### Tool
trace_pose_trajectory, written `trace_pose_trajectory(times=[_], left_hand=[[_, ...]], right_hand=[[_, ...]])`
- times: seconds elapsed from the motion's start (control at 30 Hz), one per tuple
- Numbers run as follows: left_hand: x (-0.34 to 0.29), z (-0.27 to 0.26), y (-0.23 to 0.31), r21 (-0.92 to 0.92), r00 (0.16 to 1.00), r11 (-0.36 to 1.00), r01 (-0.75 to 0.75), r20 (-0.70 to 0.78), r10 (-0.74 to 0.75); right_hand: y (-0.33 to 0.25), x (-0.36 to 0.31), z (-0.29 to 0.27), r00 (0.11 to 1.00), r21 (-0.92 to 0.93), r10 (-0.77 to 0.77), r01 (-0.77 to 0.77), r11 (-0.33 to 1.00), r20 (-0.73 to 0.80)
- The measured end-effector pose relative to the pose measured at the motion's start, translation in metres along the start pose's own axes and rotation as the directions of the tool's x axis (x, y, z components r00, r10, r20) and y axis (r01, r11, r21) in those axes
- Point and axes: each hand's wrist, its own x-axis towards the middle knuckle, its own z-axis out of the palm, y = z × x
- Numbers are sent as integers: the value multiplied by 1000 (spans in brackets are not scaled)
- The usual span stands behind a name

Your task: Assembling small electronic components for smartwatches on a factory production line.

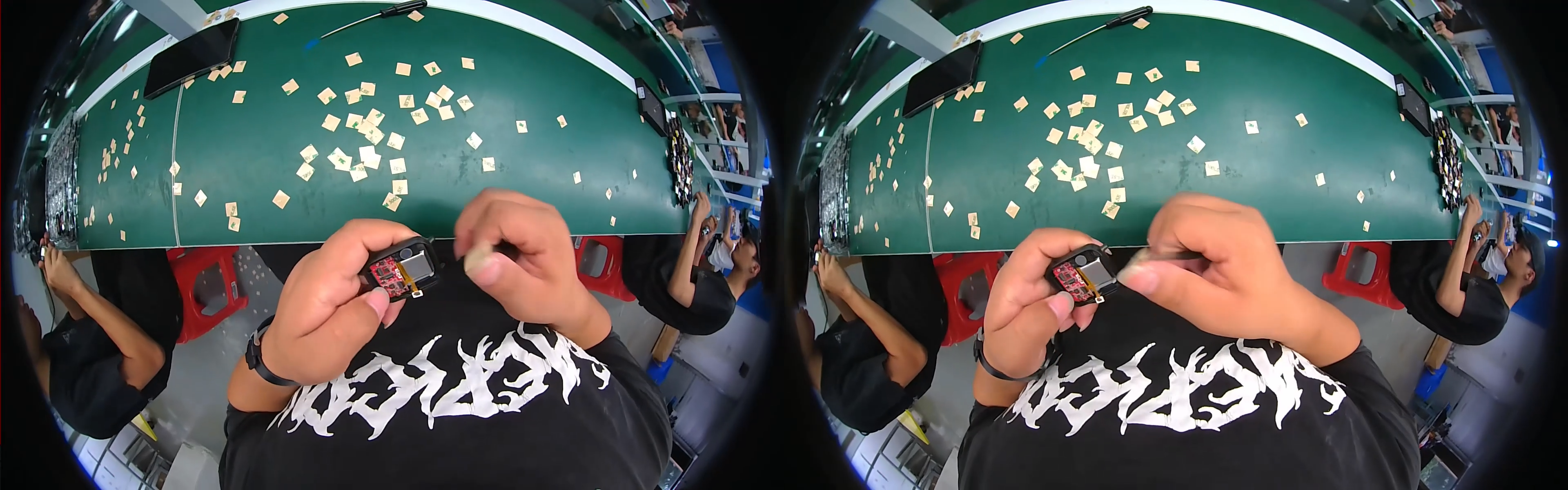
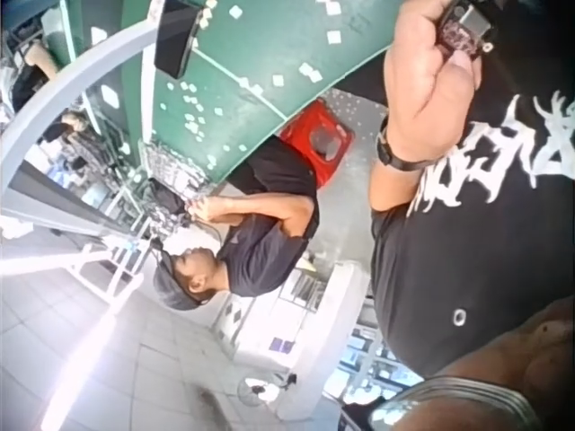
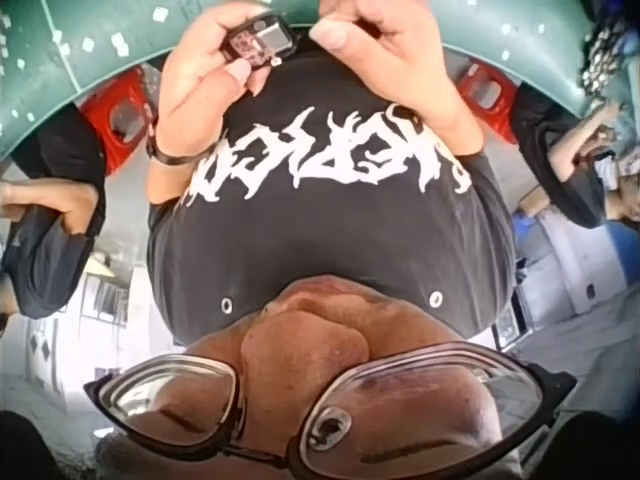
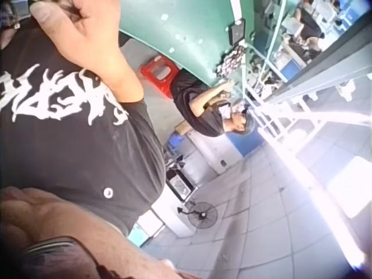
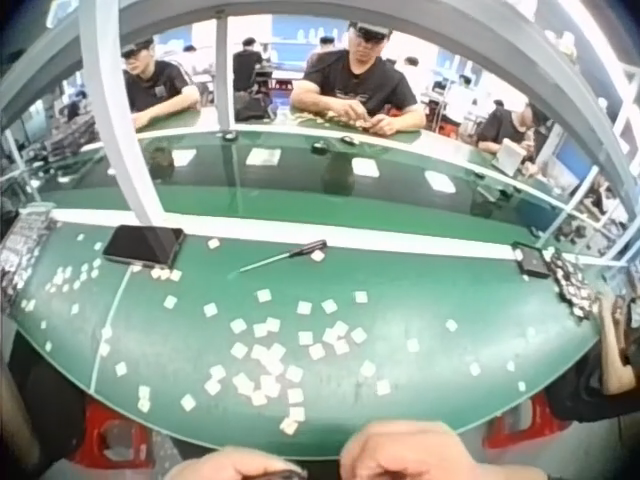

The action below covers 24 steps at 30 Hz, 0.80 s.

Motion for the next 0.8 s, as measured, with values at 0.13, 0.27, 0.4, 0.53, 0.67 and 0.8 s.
trace_pose_trajectory(times=[0.13, 0.27, 0.4, 0.53, 0.67, 0.8], left_hand=[[-1, 1, 0, 53, 1000, 999, 14, -22, -12], [-3, 2, -2, 75, 996, 995, 66, -58, -61], [-5, -1, -2, 263, 1000, 965, -26, -10, 30], [-5, 2, -2, 415, 982, 891, -184, 31, 188], [-5, 2, -7, 469, 957, 841, -270, 34, 289], [-3, 3, -8, 564, 906, 731, -383, 73, 417]], right_hand=[[-8, -3, -21, 989, -307, -50, 92, 947, 139], [-21, 5, -22, 963, -439, -125, 222, 871, 239], [-31, 1, -19, 931, -494, -216, 342, 799, 295], [-36, 0, -17, 886, -531, -313, 458, 713, 343], [-40, 2, -13, 838, -553, -378, 544, 631, 393], [-41, 2, -8, 813, -543, -436, 582, 606, 385]])
